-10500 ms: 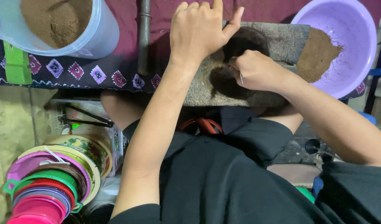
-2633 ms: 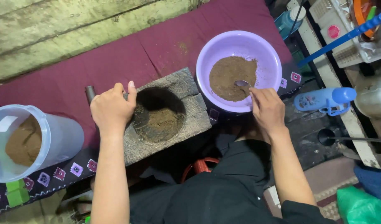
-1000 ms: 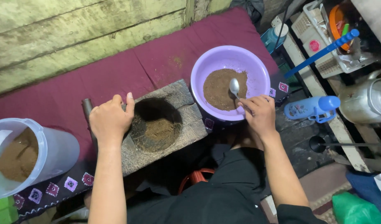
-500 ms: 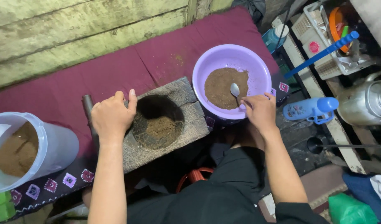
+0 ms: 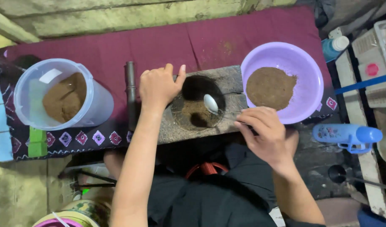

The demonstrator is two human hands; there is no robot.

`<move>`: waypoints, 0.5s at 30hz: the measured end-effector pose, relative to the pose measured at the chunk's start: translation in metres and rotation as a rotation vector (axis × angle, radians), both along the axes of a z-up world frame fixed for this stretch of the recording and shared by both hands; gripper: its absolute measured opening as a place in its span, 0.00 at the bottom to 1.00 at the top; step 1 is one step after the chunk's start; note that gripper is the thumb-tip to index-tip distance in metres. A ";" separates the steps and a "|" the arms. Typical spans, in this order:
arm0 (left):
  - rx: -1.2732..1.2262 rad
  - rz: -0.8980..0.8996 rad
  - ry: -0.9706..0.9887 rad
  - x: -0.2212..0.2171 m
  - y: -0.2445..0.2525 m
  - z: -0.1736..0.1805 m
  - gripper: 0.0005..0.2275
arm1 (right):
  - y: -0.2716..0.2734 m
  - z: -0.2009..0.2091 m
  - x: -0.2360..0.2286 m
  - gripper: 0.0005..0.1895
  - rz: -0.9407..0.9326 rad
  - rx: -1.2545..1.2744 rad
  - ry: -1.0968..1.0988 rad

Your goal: Scooping and transferring brown powder from a bowl and mortar into a plastic container using a spoon.

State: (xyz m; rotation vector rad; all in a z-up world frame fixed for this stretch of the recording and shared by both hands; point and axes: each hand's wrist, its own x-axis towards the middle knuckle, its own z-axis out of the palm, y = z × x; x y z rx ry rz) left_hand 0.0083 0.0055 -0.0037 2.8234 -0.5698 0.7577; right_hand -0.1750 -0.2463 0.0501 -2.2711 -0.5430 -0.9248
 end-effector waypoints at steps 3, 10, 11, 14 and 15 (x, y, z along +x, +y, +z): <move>-0.013 0.001 0.038 -0.003 -0.001 0.004 0.26 | 0.026 -0.021 0.018 0.05 0.073 -0.192 0.079; -0.071 0.007 -0.011 -0.002 -0.002 0.002 0.27 | 0.047 -0.013 0.033 0.08 0.170 -0.156 0.347; -0.081 0.000 -0.021 -0.002 -0.002 0.003 0.27 | 0.049 -0.012 0.036 0.09 0.171 -0.074 0.420; -0.098 -0.001 -0.031 -0.003 -0.003 -0.002 0.27 | 0.056 -0.007 0.039 0.09 0.182 0.057 0.504; -0.104 -0.006 -0.040 -0.002 -0.004 -0.003 0.27 | 0.059 -0.004 0.041 0.09 0.182 0.109 0.504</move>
